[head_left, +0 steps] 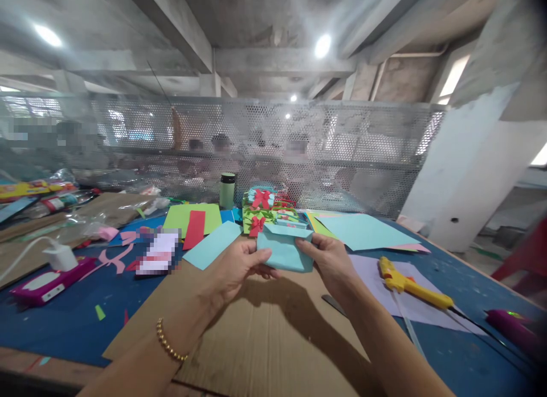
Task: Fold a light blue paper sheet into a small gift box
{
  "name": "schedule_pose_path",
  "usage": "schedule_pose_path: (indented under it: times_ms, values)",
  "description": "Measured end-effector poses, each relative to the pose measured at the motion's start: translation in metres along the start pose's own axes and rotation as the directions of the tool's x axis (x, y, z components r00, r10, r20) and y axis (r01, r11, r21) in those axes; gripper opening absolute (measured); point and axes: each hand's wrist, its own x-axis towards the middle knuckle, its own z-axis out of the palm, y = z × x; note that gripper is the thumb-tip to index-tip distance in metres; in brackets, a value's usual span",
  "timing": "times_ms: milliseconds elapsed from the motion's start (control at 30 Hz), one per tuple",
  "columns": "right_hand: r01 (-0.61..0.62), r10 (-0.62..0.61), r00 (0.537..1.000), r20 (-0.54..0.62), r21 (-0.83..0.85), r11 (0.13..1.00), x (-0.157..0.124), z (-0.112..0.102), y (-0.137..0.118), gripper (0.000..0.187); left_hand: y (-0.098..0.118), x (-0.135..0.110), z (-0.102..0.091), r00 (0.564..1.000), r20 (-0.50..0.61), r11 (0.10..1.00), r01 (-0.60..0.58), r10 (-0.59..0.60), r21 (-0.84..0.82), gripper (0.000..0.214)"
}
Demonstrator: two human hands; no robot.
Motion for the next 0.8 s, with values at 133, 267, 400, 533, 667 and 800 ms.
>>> schedule_pose_path:
  times_ms: [133,267,400,533,667,800]
  values:
    - [0.005,-0.003,1.0,0.029,-0.061,0.998,-0.003,0.001,-0.004,0.035,0.002,0.001,0.0,0.999,0.031,1.0,0.014,-0.014,-0.024,0.03]
    - [0.035,-0.014,0.993,0.119,-0.174,0.984,-0.004,0.005,0.0,0.035,0.004,0.0,0.005,1.0,-0.024,0.988,-0.002,-0.001,-0.153,0.038]
    - [0.122,-0.064,0.979,0.196,-0.298,0.947,-0.004,0.008,0.009,0.031,0.0,-0.001,0.012,0.98,-0.188,0.981,0.022,-0.06,-0.195,0.042]
    - [0.152,-0.076,0.972,0.223,-0.345,0.926,-0.005,0.009,0.01,0.03,-0.006,0.001,0.013,0.961,-0.27,0.988,0.014,-0.056,-0.153,0.037]
    - [0.151,-0.067,0.958,0.28,-0.29,0.945,-0.01,0.009,0.002,0.031,-0.006,0.002,0.009,0.972,-0.236,0.996,-0.015,-0.007,-0.092,0.033]
    - [0.111,-0.068,0.979,0.192,-0.224,0.968,-0.01,0.011,0.003,0.036,-0.006,0.001,0.007,0.976,-0.214,0.999,0.028,-0.035,-0.037,0.029]
